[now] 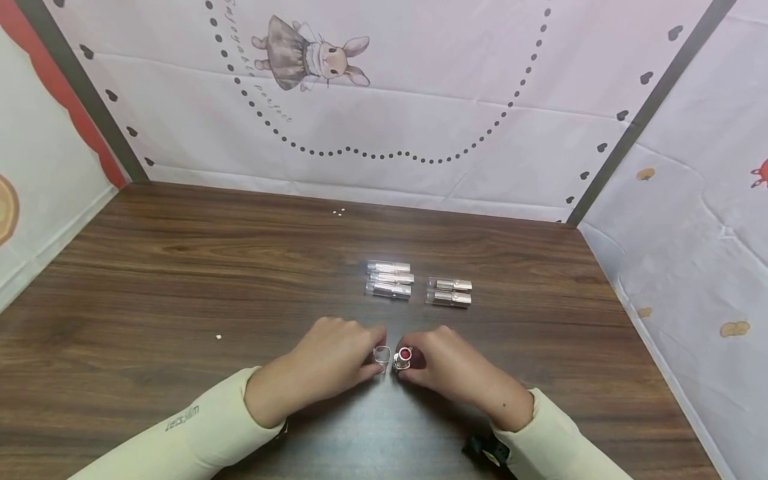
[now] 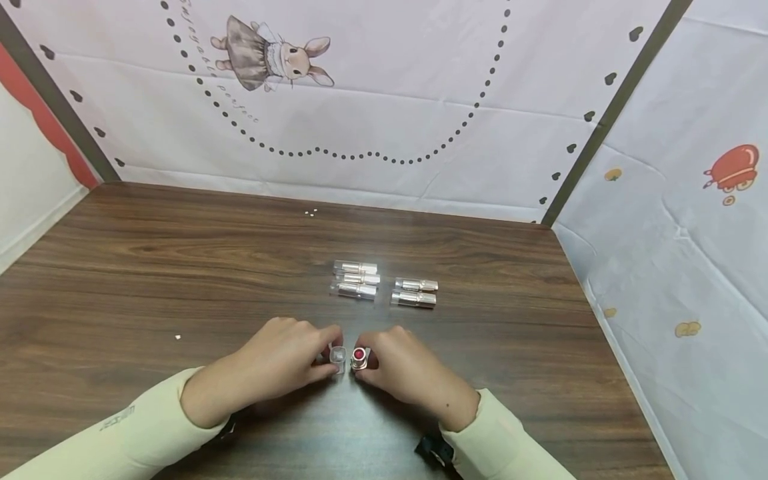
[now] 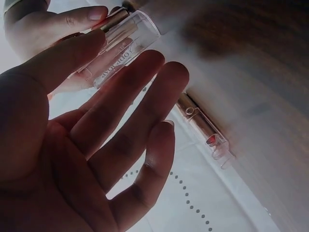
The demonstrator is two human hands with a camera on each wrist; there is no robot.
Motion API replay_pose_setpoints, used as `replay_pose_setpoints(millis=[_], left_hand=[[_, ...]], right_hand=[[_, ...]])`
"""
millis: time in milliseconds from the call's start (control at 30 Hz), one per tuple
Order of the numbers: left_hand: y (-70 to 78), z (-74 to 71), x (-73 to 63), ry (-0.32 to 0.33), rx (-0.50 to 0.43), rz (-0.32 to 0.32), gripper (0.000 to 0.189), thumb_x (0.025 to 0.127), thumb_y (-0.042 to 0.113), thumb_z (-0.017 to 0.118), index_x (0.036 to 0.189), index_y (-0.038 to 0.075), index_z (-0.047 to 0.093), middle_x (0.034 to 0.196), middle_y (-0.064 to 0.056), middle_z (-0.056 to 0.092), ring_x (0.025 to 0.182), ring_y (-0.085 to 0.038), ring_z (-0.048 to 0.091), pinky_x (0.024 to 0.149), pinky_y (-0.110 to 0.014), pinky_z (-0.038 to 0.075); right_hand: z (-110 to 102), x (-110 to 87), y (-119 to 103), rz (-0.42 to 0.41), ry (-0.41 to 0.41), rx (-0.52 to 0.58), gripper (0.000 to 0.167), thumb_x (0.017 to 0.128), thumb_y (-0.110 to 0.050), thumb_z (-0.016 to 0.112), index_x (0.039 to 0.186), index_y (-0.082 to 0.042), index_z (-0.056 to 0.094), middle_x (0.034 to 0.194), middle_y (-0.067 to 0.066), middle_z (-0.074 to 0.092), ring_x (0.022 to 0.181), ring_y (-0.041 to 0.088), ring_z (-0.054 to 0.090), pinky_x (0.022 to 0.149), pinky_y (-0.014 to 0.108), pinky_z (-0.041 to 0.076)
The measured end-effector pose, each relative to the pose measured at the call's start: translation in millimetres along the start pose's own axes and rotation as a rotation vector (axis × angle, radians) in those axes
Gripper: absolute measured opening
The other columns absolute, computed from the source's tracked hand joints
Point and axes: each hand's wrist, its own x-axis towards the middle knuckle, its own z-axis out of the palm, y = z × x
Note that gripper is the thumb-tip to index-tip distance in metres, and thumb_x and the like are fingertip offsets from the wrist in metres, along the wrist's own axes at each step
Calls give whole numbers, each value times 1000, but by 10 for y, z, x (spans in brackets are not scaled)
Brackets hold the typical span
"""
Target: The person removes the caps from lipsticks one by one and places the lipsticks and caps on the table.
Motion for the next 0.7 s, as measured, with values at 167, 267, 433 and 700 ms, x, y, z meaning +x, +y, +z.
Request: replay_pose_setpoints(millis=[167, 267, 433, 700], left_hand=[[3, 9, -1, -25, 16, -4, 30, 78, 37, 82, 77, 19, 58, 60, 8, 52, 52, -10, 47, 47, -31, 39], [2, 19, 2, -24, 26, -2, 30, 78, 37, 82, 78, 19, 58, 60, 8, 53, 52, -11, 48, 47, -31, 40], [0, 44, 2, -11, 47, 9, 30, 77, 37, 83, 78, 19, 59, 60, 8, 55, 52, -13, 51, 46, -33, 40], [-8, 55, -1, 15, 67, 18, 30, 76, 34, 83, 78, 18, 58, 61, 5, 57, 53, -15, 56, 45, -35, 41]], right_hand=[[6, 1, 7, -3, 1, -8, 15, 79, -17, 82, 88, -15, 71, 70, -11, 63, 60, -1, 50, 57, 19, 43], [8, 7, 9, -3, -12, -6, 14, 80, -18, 82, 84, -16, 69, 68, -11, 61, 59, -1, 49, 55, 19, 42], [8, 17, 7, 11, -38, -2, 15, 80, -20, 82, 81, -18, 67, 65, -13, 58, 57, -2, 48, 54, 19, 41], [9, 20, 11, 13, -47, -15, 16, 80, -21, 82, 80, -19, 66, 66, -13, 58, 58, -1, 48, 55, 20, 42]])
